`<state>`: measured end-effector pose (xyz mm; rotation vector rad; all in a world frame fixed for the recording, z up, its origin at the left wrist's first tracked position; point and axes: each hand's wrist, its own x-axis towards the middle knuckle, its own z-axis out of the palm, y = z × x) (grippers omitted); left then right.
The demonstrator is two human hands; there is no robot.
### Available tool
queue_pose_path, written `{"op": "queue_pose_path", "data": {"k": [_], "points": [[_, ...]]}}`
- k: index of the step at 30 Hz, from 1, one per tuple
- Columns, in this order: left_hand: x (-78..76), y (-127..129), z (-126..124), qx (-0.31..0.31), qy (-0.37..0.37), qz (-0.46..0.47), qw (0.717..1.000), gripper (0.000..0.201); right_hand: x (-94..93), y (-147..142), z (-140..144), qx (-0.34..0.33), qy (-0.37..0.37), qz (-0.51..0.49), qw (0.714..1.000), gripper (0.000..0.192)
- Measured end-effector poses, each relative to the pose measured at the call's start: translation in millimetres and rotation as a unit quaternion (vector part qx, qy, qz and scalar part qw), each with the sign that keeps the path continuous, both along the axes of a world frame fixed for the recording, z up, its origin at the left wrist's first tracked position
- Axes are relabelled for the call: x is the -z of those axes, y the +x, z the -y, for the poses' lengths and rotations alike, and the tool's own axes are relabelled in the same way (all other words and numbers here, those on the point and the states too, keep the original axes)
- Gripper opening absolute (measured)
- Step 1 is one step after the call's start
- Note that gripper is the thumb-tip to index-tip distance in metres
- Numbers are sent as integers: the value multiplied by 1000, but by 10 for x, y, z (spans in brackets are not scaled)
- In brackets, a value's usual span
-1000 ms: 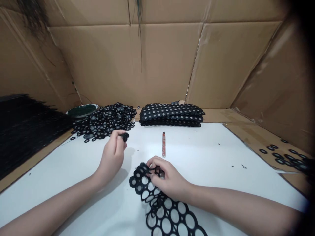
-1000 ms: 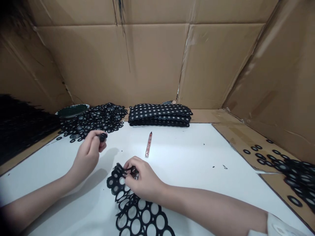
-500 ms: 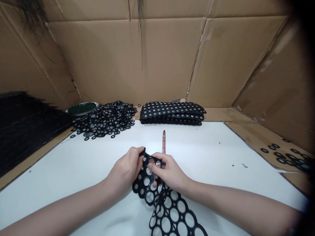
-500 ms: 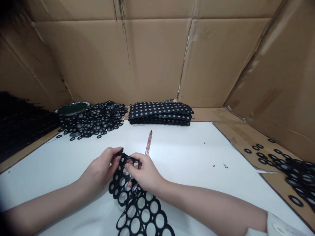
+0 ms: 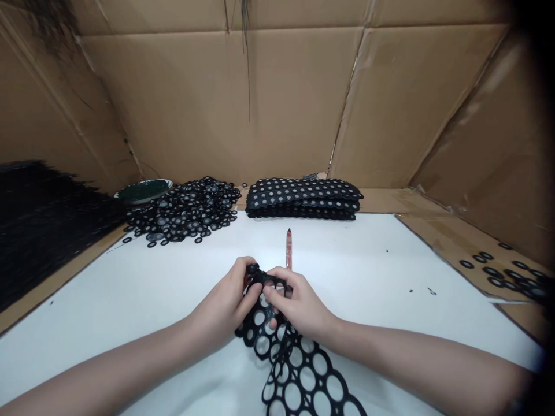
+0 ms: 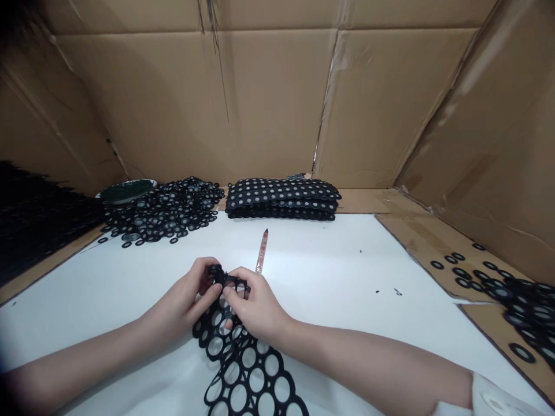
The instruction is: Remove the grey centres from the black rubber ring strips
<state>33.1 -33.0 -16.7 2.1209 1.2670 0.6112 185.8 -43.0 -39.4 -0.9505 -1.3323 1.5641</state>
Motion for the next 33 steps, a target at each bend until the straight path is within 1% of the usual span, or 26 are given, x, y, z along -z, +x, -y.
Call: {"op": "queue_pose_path", "data": {"k": [7, 12, 16, 17, 19, 22, 25, 27, 28, 30, 32, 33], "points": [[123, 5, -7, -36, -4, 12, 999, 21, -1, -8, 17, -16, 21, 6, 1000, 13], [115, 37, -29, -51, -25, 50, 997, 20, 44, -28, 27, -28, 34, 41, 998, 11], [109, 60, -74, -102, -22, 108, 989, 19, 22, -44, 17, -18, 9, 43, 999, 11], [108, 60, -79, -106, -17, 113, 988, 19, 13, -44, 14, -15, 9, 43, 999, 10], [103, 53, -73, -92, -9, 106, 990, 20, 2, -38, 10, -11, 17, 49, 999, 11], [83, 33, -26, -49, -6, 81, 995, 20, 15, -21, 7, 0, 30, 72, 997, 16], [75, 24, 24, -13, -25, 61, 998, 20, 41, -9, 0, 6, 34, 83, 996, 16], [79, 26, 25, -3, -33, 61, 998, 20, 47, -3, -11, 0, 35, 87, 996, 13], [78, 25, 9, -13, -31, 68, 997, 20, 47, 0, -18, -2, 34, 92, 995, 12], [57, 7, -52, -62, -22, 94, 993, 21, 46, 12, -33, 1, 31, 106, 994, 12], [-1, -42, -141, -136, 2, 126, 983, 23, 52, 28, -46, 15, 26, 115, 993, 13], [-39, -75, -184, -177, 26, 140, 974, 24, 59, 35, -51, 23, 24, 112, 993, 13]]}}
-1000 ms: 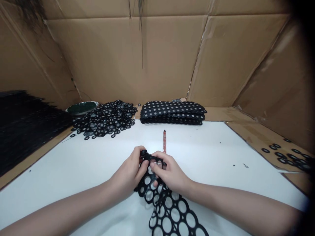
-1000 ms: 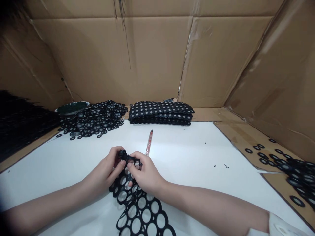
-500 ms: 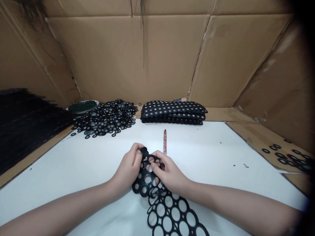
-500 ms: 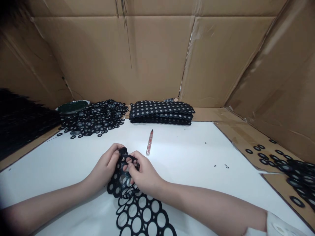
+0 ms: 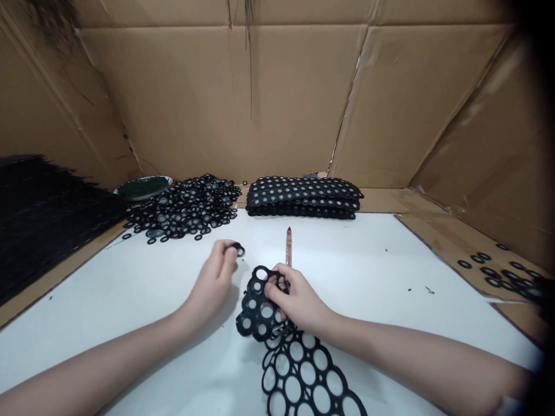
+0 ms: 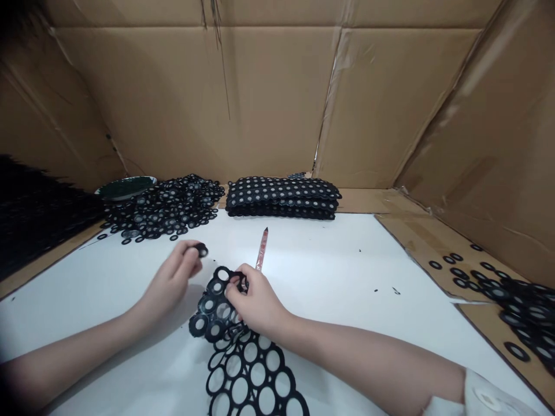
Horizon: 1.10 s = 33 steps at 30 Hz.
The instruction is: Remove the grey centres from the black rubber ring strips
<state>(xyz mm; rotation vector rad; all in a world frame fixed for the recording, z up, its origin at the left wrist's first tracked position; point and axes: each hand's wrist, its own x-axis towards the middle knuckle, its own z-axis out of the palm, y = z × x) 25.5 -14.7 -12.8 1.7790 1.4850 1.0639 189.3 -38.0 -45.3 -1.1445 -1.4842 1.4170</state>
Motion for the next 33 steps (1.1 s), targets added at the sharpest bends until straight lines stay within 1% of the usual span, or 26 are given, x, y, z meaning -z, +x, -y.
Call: {"op": "queue_pose_path", "data": {"k": [2, 3, 4, 5, 7, 9, 11, 12, 14, 16, 17, 18, 20, 23, 28, 30, 32, 33], "points": [[-71, -70, -59, -74, 62, -4, 995, 24, 20, 8, -8, 15, -4, -18, 1000, 14], [-90, -97, -69, -91, 94, -23, 991, 23, 30, 8, -11, 20, -6, -31, 999, 14], [-93, -116, -62, -86, 121, -53, 987, 22, 38, 6, -15, 23, -6, -42, 999, 14], [-75, -124, -43, -63, 147, -89, 983, 21, 43, 3, -18, 26, -4, -52, 998, 15], [10, -111, 21, 23, 194, -159, 968, 20, 43, -6, -24, 27, -1, -65, 998, 16], [125, -79, 90, 107, 238, -212, 942, 21, 31, -10, -24, 31, 1, -70, 997, 17], [213, -45, 141, 155, 257, -253, 920, 21, 12, -9, -16, 37, 1, -66, 997, 17], [233, -30, 157, 165, 245, -264, 918, 20, 2, -7, -10, 41, 0, -62, 997, 17], [225, -4, 176, 168, 174, -258, 935, 15, -14, -3, 1, 45, -1, -55, 997, 16], [177, 18, 182, 163, 72, -219, 959, 12, -23, 0, 7, 47, -4, -52, 998, 16], [151, 28, 182, 161, 27, -196, 967, 11, -25, 1, 8, 47, -4, -53, 998, 16], [128, 36, 182, 160, -7, -174, 972, 11, -24, 1, 8, 45, -2, -53, 998, 16], [99, 50, 184, 161, -50, -139, 976, 13, -21, 0, 9, 40, 2, -53, 998, 16], [76, 81, 218, 167, -92, -94, 977, 15, -19, -3, 19, 31, 6, -55, 998, 16], [33, 169, 310, 204, -161, -1, 966, 17, -23, -12, 27, 29, 2, -49, 998, 18], [25, 171, 283, 184, -166, 39, 968, 20, -25, -15, 20, 27, 0, -52, 998, 18], [13, 128, 200, 135, -147, 62, 978, 22, -27, -15, 12, 30, -3, -57, 998, 19], [1, 90, 147, 102, -126, 61, 985, 23, -27, -12, 9, 36, -4, -61, 997, 19]]}}
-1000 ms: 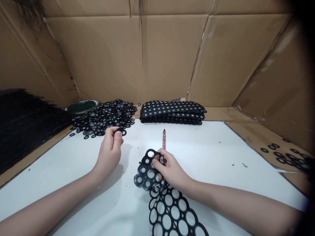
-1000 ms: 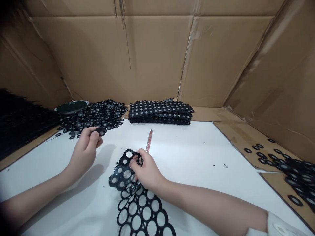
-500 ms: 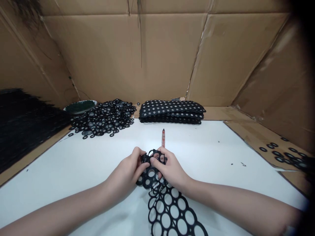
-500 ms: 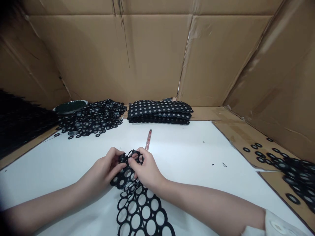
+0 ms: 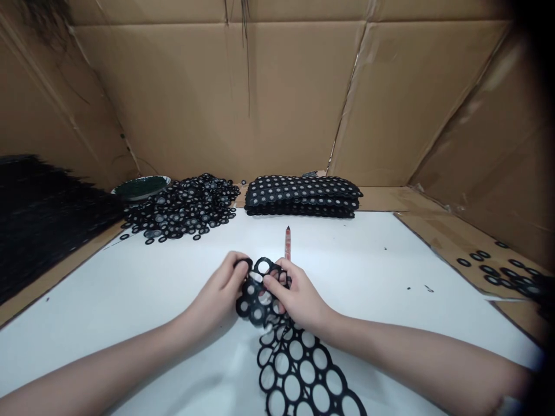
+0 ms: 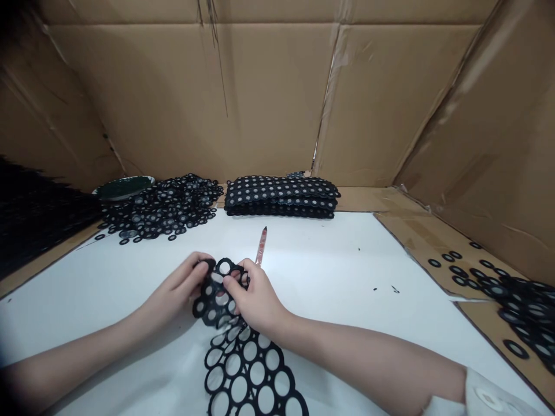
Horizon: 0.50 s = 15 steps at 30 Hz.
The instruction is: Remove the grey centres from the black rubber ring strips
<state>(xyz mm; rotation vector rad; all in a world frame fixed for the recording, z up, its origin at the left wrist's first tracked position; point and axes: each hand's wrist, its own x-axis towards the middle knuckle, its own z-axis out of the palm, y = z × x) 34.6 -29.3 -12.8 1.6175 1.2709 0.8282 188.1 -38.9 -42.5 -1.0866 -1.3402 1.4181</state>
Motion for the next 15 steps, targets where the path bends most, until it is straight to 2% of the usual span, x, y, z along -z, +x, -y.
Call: {"op": "queue_pose_path", "data": {"k": [3, 5, 7, 11, 13, 15], "points": [[-63, -133, -139, -124, 106, -24, 986, 22, 7, 13, -10, 35, -20, -11, 999, 21], [-99, -188, -160, -166, 171, -60, 969, 19, 14, 20, -23, 51, -37, -20, 998, 23], [-102, -185, -116, -139, 209, -129, 959, 17, 16, 21, -38, 59, -42, -31, 997, 25], [-4, -76, 19, 3, 224, -227, 948, 15, -8, 10, -44, 54, -16, -54, 997, 23], [52, -30, 43, 32, 216, -247, 944, 15, -24, 6, -35, 39, 3, -55, 998, 23], [83, -11, 40, 32, 194, -255, 947, 14, -31, 4, -26, 28, 21, -49, 998, 24]]}}
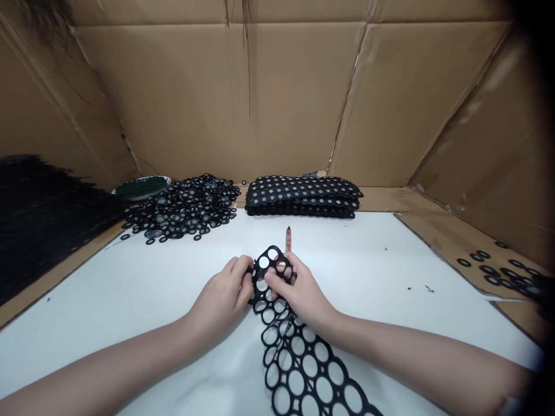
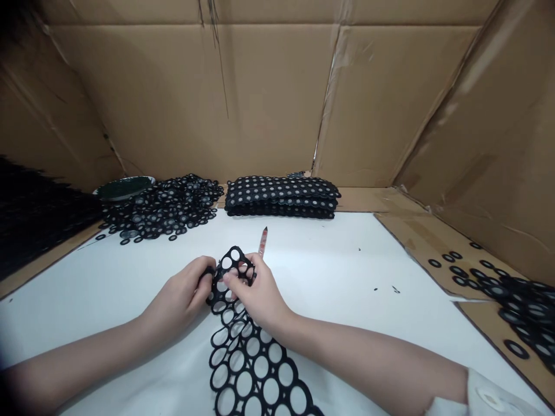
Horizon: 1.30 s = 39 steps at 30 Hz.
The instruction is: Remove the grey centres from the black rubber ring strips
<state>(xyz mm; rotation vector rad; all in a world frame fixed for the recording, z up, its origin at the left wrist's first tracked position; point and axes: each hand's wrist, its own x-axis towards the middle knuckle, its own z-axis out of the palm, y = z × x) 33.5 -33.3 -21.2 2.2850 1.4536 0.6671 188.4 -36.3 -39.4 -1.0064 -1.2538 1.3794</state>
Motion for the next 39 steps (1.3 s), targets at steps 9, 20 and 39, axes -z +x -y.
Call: {"op": "queue_pose_path", "data": {"k": [9, 20, 39], "points": [[-129, -1, -38, 79, -190, 103, 973, 18, 27, -16, 26, -16, 35, 14, 999, 17], [22, 52, -124, 30, -357, 311, 880, 25, -16, -11, 33, -17, -1, -19, 1000, 27], [-123, -298, -273, -72, 154, 41, 985, 12, -11, 44, -30, -12, -79, 55, 995, 19]]}}
